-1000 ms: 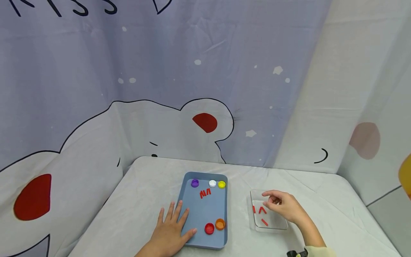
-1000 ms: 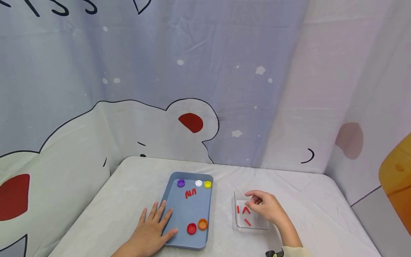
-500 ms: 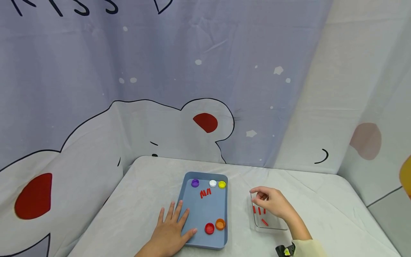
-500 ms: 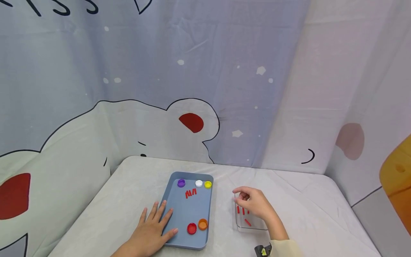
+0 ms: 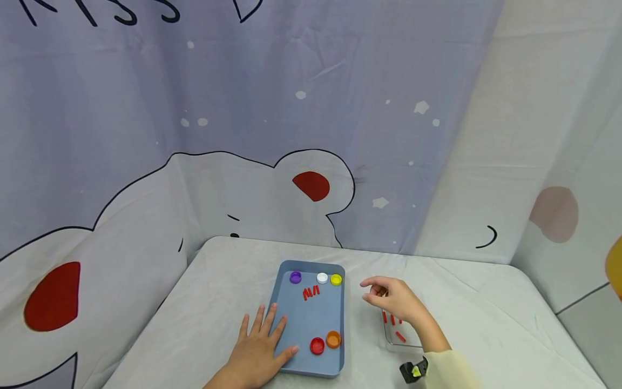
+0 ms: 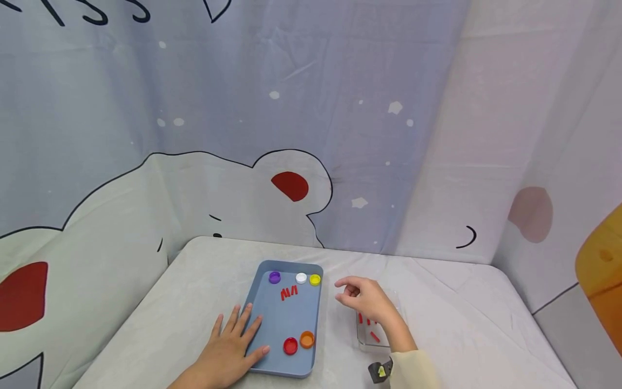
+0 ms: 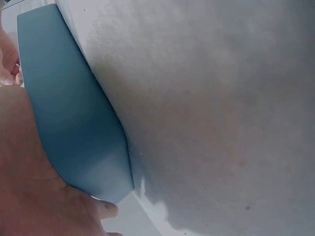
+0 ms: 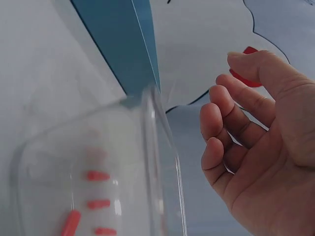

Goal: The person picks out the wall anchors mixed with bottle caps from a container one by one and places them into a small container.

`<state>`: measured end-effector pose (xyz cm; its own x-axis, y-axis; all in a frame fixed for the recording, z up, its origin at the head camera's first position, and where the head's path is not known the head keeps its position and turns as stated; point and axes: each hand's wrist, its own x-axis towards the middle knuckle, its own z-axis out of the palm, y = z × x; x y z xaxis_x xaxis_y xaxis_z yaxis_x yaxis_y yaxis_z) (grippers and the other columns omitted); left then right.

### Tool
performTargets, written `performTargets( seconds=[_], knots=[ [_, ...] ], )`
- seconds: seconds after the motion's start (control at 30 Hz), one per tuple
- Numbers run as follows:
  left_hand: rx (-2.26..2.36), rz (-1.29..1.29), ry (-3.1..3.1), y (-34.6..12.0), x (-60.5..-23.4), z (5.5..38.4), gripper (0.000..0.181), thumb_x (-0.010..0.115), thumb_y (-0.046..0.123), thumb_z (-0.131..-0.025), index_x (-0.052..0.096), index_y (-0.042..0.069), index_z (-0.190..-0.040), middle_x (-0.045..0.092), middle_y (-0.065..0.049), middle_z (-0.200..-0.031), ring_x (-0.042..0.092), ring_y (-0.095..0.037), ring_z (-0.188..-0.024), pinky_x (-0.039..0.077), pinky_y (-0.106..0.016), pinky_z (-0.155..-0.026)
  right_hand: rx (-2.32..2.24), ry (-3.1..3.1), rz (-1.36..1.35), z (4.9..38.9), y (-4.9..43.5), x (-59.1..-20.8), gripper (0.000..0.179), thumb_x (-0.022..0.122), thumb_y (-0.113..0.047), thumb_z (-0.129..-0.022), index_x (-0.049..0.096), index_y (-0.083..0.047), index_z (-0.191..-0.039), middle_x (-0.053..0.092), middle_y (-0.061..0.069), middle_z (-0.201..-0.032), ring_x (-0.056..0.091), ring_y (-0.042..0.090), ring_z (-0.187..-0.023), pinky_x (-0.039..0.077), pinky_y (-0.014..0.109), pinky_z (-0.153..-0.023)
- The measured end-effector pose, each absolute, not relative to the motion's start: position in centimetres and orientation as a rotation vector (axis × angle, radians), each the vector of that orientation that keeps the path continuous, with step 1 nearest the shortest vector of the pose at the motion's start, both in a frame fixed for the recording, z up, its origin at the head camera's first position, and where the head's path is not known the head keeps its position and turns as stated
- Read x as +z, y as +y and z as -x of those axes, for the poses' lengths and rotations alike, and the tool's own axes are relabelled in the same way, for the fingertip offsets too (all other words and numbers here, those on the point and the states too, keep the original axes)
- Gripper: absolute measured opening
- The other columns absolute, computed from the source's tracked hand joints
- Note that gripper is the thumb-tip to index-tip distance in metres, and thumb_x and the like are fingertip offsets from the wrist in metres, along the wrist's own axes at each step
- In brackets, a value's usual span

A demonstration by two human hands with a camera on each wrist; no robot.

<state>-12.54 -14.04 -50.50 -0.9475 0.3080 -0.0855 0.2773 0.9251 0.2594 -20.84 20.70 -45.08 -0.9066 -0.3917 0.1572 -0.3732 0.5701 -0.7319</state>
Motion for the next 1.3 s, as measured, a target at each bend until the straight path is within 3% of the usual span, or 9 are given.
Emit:
performTargets(
  seconds=[0.77, 1.3],
  knots=[
    [0.37, -0.445, 2.963, -14.0, -50.6, 12.6, 0.086, 0.039, 0.076, -0.094, 0.049, 0.013, -0.152, 0.027, -0.016, -0.165, 0.011, -0.045, -0.153, 0.004, -0.073, -0.115, -1.391, 2.695, 0.633, 23.0, 15.4, -46.1, 0.026, 0.076, -0.019, -0.09, 0.074, -0.008, -0.113, 0.062, -0.004, -0.081, 0.057, 0.013, -0.074, 0.046, 0.024, -0.064],
    [0.35, -0.459, 2.972, -14.0, -50.8, 12.7, 0.086, 0.038, 0.077, -0.094, 0.048, 0.014, -0.152, 0.027, -0.015, -0.165, 0.012, -0.045, -0.153, 0.005, -0.073, -0.115, -1.356, 2.718, 0.656, 25.2, 12.9, -47.6, 0.028, 0.076, -0.016, -0.089, 0.074, -0.003, -0.114, 0.063, -0.005, -0.081, 0.056, 0.01, -0.074, 0.046, 0.024, -0.065]
  ],
)
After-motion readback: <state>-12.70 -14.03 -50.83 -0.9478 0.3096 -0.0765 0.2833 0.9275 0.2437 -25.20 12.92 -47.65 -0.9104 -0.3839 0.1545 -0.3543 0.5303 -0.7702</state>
